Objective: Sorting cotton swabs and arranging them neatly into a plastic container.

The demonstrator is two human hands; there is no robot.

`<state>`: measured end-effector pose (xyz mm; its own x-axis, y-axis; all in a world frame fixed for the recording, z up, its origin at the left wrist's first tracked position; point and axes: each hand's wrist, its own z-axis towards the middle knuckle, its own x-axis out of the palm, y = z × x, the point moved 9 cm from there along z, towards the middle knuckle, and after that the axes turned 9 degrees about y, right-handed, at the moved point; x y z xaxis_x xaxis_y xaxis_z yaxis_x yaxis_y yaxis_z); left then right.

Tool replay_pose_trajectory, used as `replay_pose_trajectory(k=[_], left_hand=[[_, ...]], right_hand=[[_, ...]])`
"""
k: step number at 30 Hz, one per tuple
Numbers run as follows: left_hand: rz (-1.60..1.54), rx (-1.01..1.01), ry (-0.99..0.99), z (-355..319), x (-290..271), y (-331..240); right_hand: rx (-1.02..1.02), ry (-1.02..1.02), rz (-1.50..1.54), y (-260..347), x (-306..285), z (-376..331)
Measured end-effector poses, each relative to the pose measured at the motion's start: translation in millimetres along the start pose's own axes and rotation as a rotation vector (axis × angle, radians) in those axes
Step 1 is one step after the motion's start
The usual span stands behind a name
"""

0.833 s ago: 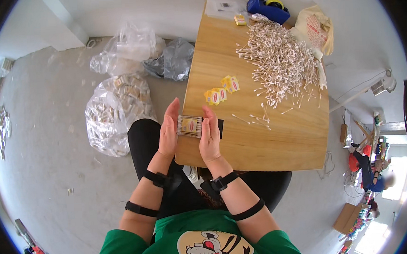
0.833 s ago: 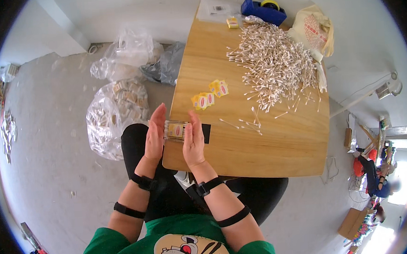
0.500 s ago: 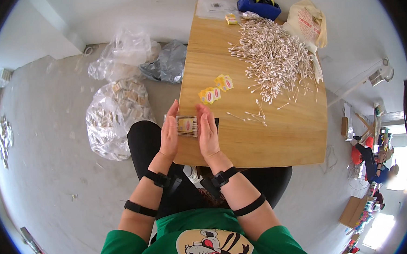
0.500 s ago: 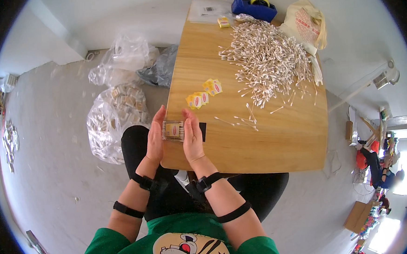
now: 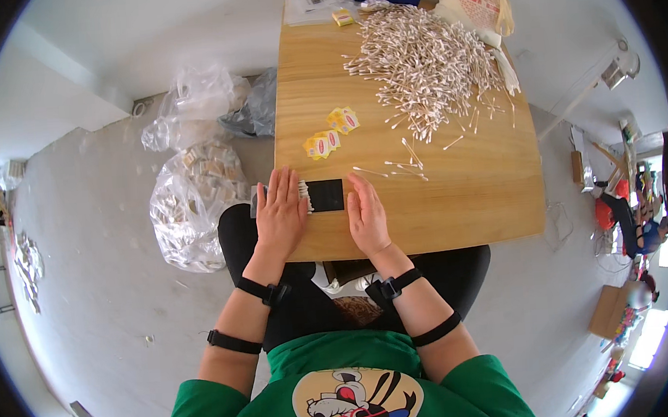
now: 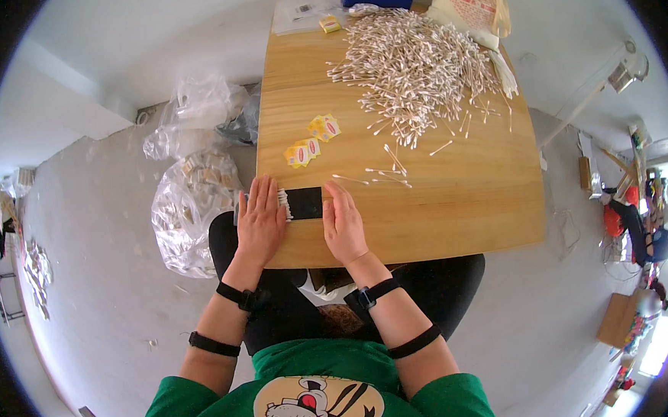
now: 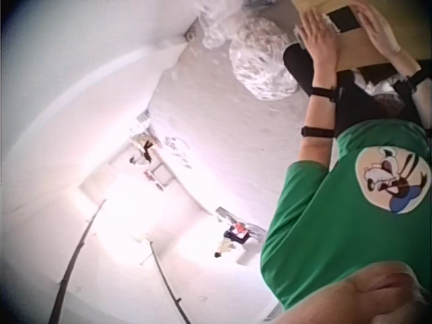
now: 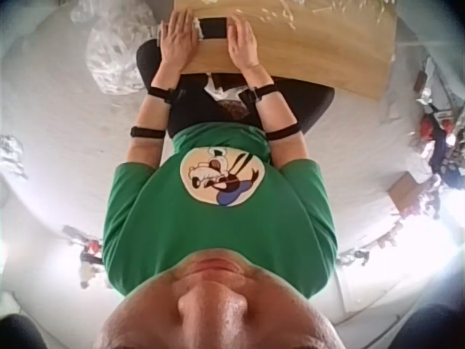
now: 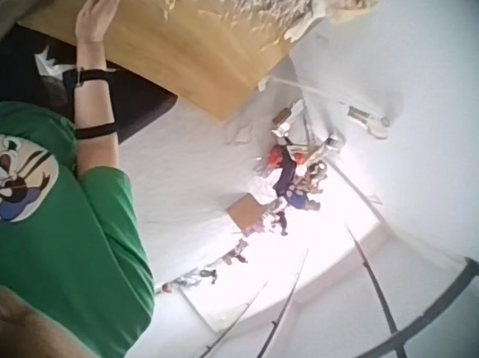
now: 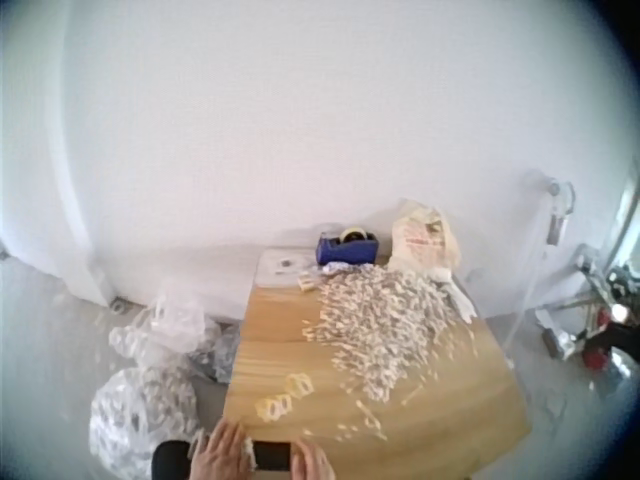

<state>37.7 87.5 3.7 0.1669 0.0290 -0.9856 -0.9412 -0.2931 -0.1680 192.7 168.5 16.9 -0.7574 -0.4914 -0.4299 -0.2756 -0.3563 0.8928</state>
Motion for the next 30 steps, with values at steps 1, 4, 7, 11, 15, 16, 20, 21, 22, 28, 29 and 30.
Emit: replay_pose_trajectory(k=[1, 4, 7, 11, 15, 16, 20, 21, 22, 28, 29, 30], left_hand=[[0.012, 0.011, 0.005, -2.2, 2.3, -0.9], [0.015, 0.063, -0.016, -4.6, 0.4, -3.0], [0.053, 0.068, 0.051, 9.1, 2.9, -3.9], [0.013, -0.018, 0.107, 20.6, 14.5, 2.5], [0.048, -0.076, 0.093, 29.8, 17.9, 5.4], [0.056, -0.070, 0.100, 30.1, 19.8, 5.4], [0.074, -0.027, 0.098, 26.3, 20.9, 1.7], [0.067, -0.038, 0.085, 27.9, 19.8, 2.7], [0.074, -0.034, 0.094, 30.6, 19.7, 1.5], [0.084, -0.100, 0.119, 30.2, 21.8, 5.9], [0.100, -0.091, 0.121, 29.8, 20.8, 5.9], [0.116, -0.081, 0.122, 30.0, 20.0, 5.5]], right_hand=[[-0.065, -0.003, -0.078, 5.6, -1.7, -0.2], [-0.150, -0.012, -0.160, 8.9, -10.1, -1.3], [-0.174, -0.009, -0.184, 8.8, -13.7, -1.6], [-0.234, 0.094, -0.294, 9.4, -17.1, 2.3], [-0.189, 0.092, -0.317, 1.3, -30.7, 5.9], [-0.195, 0.079, -0.300, 1.2, -33.6, 8.8], [-0.205, 0.066, -0.335, -0.4, -30.4, 4.5], [-0.200, 0.060, -0.327, -3.2, -30.2, 6.4], [-0.193, 0.056, -0.323, -3.0, -30.8, 6.1], [-0.218, 0.027, -0.285, -0.4, -34.1, 6.1], [-0.226, 0.017, -0.283, 1.1, -34.4, 5.1], [-0.223, 0.011, -0.278, 1.0, -35.6, 4.9]])
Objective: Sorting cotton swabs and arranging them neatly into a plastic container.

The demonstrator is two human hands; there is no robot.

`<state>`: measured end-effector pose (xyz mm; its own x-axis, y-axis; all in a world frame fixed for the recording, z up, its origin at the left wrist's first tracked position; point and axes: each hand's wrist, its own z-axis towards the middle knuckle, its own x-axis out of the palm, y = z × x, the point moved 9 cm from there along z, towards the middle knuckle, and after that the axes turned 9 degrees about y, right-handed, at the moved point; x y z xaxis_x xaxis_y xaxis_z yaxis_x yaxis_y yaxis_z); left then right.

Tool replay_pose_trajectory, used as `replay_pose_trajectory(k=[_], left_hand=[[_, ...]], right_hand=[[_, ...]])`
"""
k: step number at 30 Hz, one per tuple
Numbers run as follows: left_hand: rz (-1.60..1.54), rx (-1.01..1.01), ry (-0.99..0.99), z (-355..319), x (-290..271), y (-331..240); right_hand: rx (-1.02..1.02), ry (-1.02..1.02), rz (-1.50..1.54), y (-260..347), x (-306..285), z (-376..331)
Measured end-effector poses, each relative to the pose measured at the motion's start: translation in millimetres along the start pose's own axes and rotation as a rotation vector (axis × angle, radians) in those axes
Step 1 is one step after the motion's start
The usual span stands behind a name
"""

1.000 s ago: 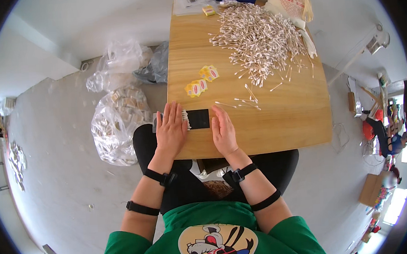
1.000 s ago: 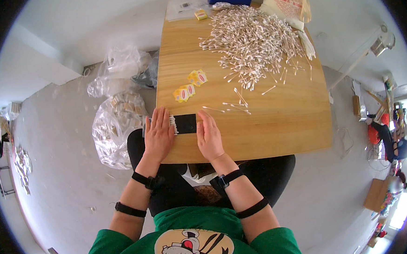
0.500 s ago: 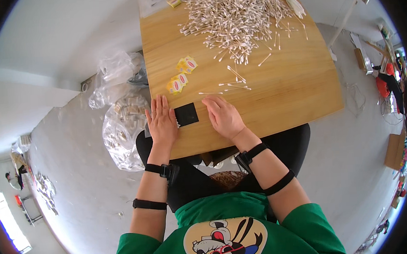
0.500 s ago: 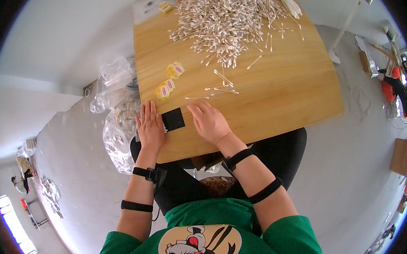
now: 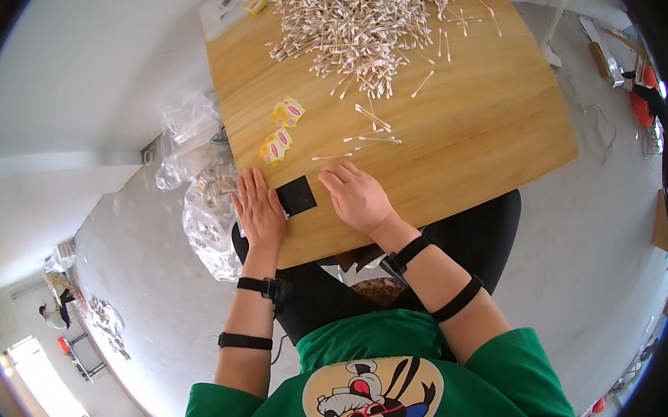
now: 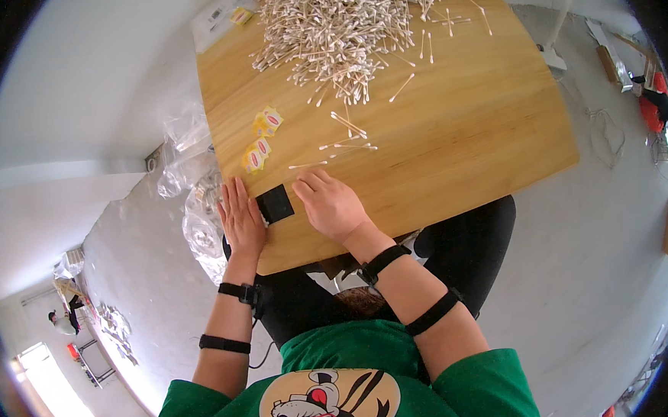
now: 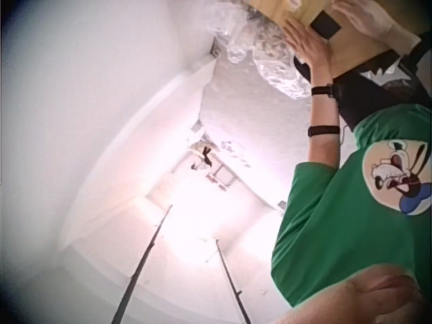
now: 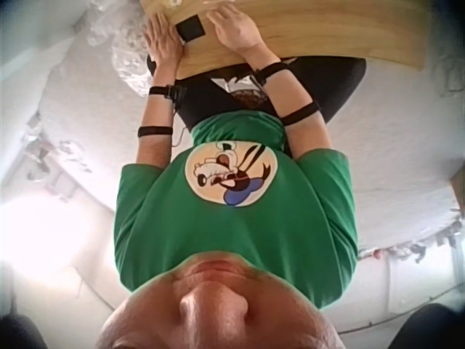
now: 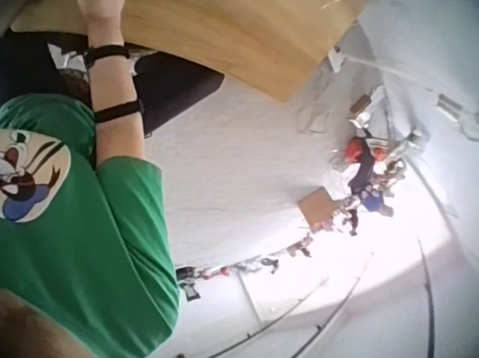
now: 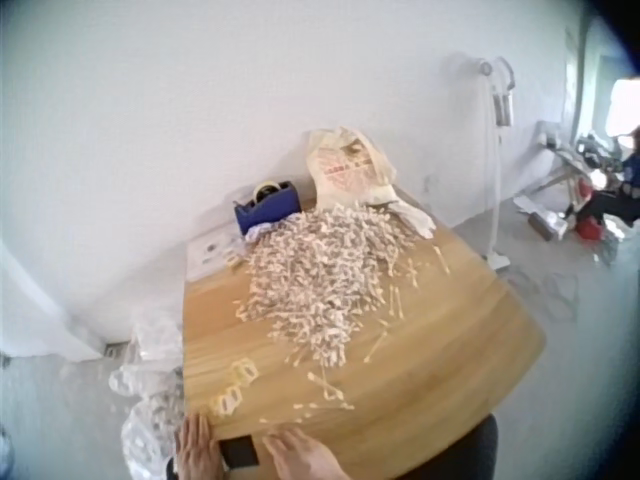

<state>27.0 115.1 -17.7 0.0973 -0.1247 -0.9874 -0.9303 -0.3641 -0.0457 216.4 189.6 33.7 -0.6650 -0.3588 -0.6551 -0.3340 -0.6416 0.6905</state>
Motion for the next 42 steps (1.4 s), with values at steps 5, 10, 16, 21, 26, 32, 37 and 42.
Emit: replay_pose_trajectory(k=[5, 10, 16, 21, 26, 32, 37, 42], left_hand=[[-0.047, 0.011, 0.079, 4.2, -0.1, -2.5], [-0.613, 0.114, -0.005, -5.0, -23.6, 28.5], [-0.439, 0.197, -0.069, -6.0, -33.0, 14.5], [-0.447, 0.194, -0.062, -3.0, -29.9, 15.2], [-0.627, 0.104, 0.022, -0.8, -16.1, 28.0], [-0.661, 0.118, -0.041, -2.1, -16.7, 26.3], [-0.595, 0.158, -0.077, -5.5, -21.5, 20.8], [-0.790, 0.065, -0.130, -17.2, -20.1, 29.1]], right_hand=[[0.029, 0.028, 0.024, -8.3, 3.5, -3.2], [0.008, -0.017, 0.026, -3.0, -0.2, -1.3], [0.024, -0.004, 0.034, -4.0, -0.8, -1.0], [-0.002, 0.001, 0.030, -4.8, 0.8, -0.7], [0.006, -0.012, 0.037, -3.5, -1.4, -1.1], [0.030, -0.013, 0.046, -4.1, -0.9, -1.9], [0.010, -0.005, 0.014, -3.2, 0.3, -1.0], [0.022, -0.016, 0.006, -7.5, 1.6, -0.9]])
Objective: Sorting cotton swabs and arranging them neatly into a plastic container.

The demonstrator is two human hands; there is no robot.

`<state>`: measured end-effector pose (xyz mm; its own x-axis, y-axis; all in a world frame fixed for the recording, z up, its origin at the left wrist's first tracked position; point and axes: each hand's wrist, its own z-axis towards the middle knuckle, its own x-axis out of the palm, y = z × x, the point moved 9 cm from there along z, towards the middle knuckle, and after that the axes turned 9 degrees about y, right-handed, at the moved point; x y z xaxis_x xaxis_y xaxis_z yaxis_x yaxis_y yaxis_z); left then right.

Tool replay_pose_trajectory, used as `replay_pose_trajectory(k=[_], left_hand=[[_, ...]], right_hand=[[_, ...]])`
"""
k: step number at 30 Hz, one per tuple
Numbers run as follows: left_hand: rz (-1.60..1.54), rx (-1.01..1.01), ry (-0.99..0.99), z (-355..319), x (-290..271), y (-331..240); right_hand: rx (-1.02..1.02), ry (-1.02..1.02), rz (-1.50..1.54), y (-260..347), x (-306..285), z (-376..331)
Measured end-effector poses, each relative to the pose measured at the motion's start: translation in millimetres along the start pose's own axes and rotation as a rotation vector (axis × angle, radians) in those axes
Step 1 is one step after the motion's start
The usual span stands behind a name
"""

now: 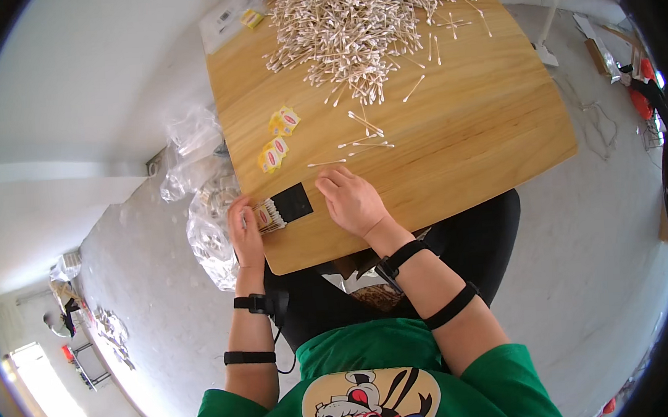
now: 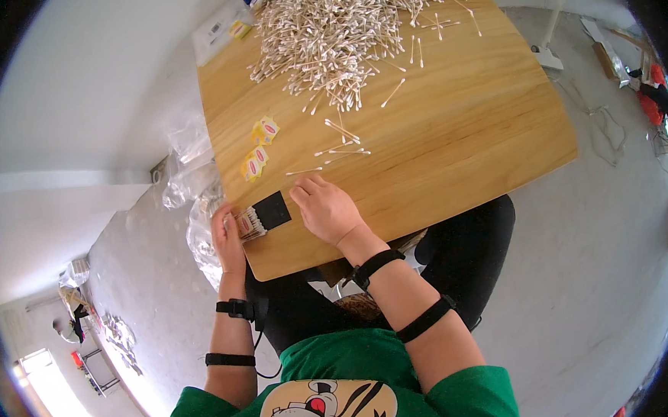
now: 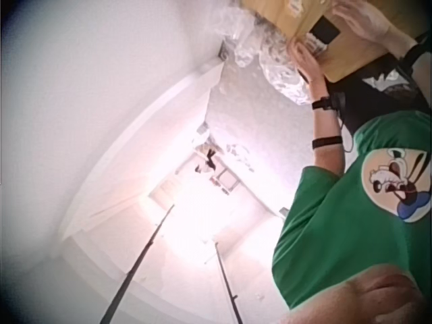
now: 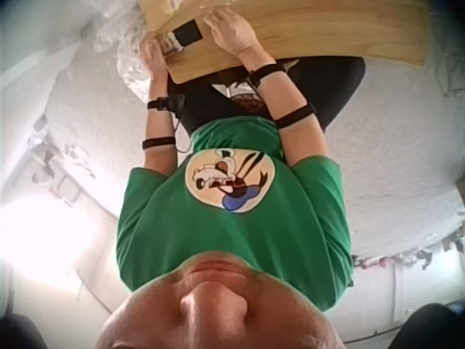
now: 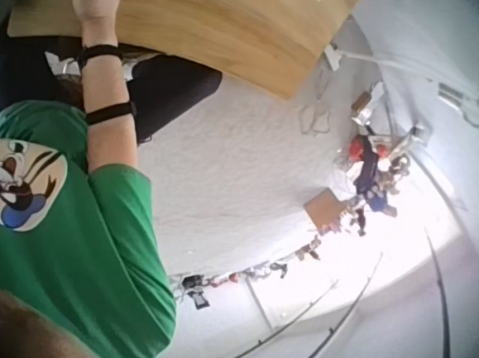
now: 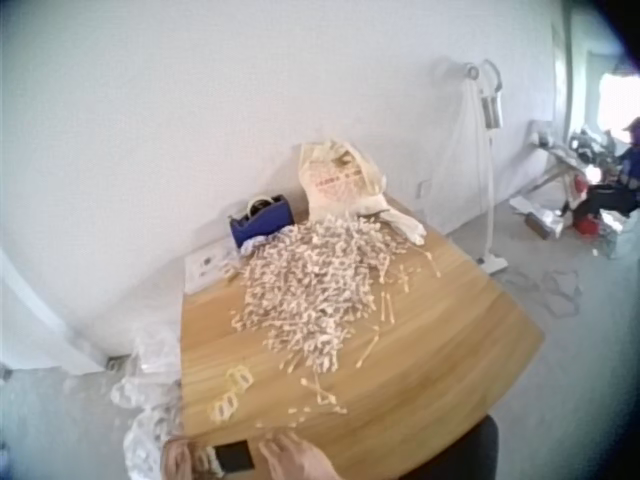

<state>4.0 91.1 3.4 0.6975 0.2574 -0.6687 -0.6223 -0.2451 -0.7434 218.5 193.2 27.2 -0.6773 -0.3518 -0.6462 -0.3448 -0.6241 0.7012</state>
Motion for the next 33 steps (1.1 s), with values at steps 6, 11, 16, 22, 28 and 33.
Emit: replay_pose_trajectory(k=[6, 11, 16, 22, 28, 33], left_hand=[[-0.716, -0.104, -0.236, -17.1, -3.7, 28.8], [-0.848, -0.108, -0.275, -15.3, -4.0, 34.0], [-0.980, -0.083, -0.245, -14.9, -3.2, 31.6], [-1.070, -0.067, -0.289, -19.7, -6.2, 33.4], [-1.163, -0.028, -0.277, -20.2, -3.8, 31.7], [-1.209, -0.002, -0.299, -22.0, -2.9, 32.1]], right_hand=[[-0.016, -0.010, 0.028, 5.0, -2.9, 1.6], [0.008, 0.068, -0.049, 12.9, 2.5, 3.5], [-0.113, 0.056, -0.144, 38.6, 15.3, 2.1], [-0.036, 0.086, -0.027, 59.5, 55.6, 11.5], [0.034, 0.115, -0.114, 65.2, 71.5, 23.6], [0.110, 0.104, -0.150, 64.2, 77.4, 26.4]])
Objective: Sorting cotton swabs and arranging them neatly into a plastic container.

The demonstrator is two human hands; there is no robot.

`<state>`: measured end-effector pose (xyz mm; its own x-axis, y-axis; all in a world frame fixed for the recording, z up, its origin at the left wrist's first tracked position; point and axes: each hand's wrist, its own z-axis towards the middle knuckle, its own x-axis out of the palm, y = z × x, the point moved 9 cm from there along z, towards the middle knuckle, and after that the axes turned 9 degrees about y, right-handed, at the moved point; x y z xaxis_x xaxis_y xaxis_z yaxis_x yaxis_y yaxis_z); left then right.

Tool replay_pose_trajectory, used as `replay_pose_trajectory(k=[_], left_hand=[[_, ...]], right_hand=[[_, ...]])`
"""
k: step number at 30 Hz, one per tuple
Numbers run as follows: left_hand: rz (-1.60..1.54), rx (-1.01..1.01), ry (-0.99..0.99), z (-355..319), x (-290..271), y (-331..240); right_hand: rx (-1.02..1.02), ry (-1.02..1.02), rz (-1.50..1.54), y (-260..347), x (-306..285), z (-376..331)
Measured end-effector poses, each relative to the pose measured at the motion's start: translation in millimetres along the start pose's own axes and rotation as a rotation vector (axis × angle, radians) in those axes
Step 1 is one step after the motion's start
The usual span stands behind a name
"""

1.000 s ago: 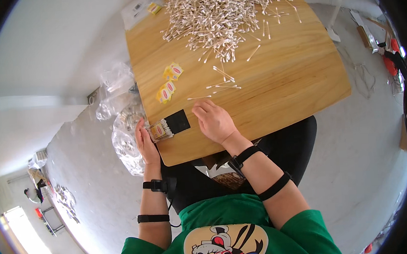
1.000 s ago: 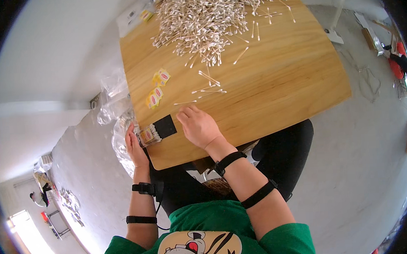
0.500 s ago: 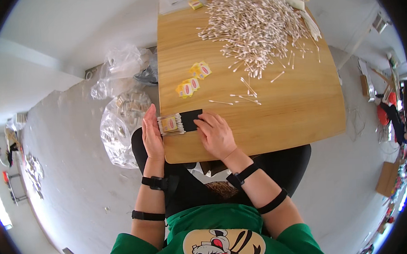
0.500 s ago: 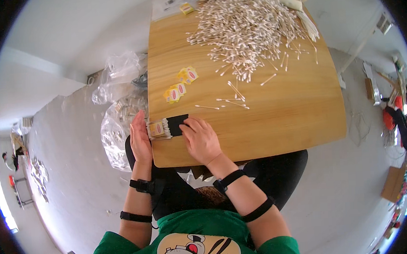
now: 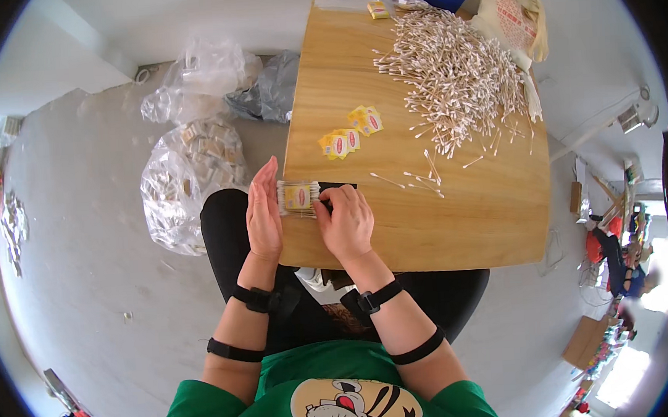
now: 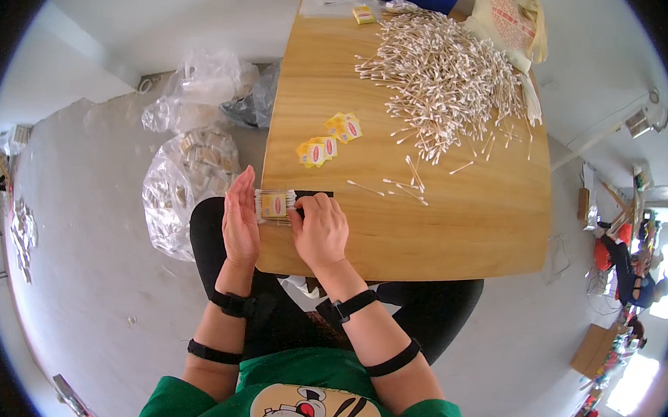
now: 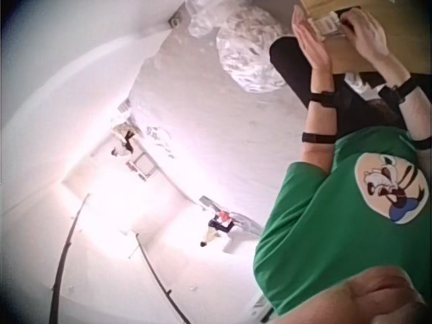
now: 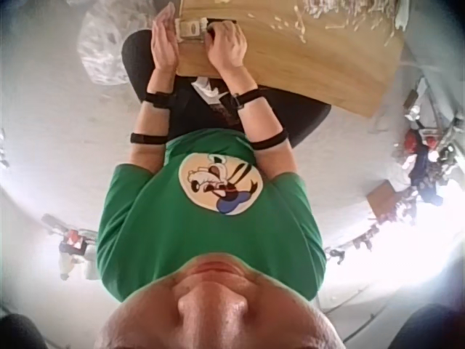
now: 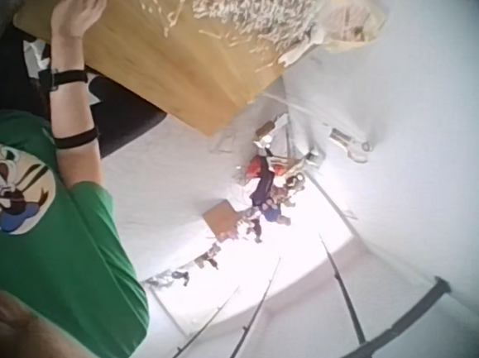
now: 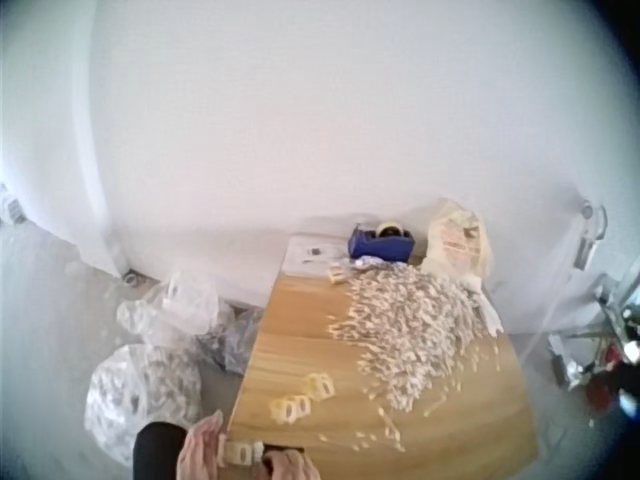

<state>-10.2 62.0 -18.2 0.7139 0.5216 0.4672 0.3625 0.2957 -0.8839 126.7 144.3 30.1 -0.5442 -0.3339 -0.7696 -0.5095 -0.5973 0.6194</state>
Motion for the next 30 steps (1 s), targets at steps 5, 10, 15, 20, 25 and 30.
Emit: replay_pose_trajectory(k=[5, 10, 15, 20, 25, 30], left_hand=[[-0.032, 0.018, -0.017, -2.4, -5.7, 2.8], [-0.153, -0.017, -0.051, -1.7, -5.0, 5.0], [-0.155, -0.019, -0.054, -1.7, -4.6, 5.9], [-0.117, -0.001, -0.013, -2.4, -3.5, 4.7], [-0.058, -0.025, 0.039, 1.0, -2.5, -5.1], [-0.037, -0.016, 0.113, 11.1, 0.5, -0.7]], right_hand=[[0.114, 0.038, -0.020, -4.2, 7.6, 3.1], [0.174, 0.066, -0.022, -12.8, 11.0, 2.8], [0.186, 0.065, -0.037, -13.3, 10.3, 4.2], [0.174, 0.080, -0.058, -11.7, 8.9, 8.6], [-0.049, 0.084, -0.144, 11.9, 2.6, 1.9], [-0.132, 0.323, -0.338, 10.5, 27.8, -12.6]])
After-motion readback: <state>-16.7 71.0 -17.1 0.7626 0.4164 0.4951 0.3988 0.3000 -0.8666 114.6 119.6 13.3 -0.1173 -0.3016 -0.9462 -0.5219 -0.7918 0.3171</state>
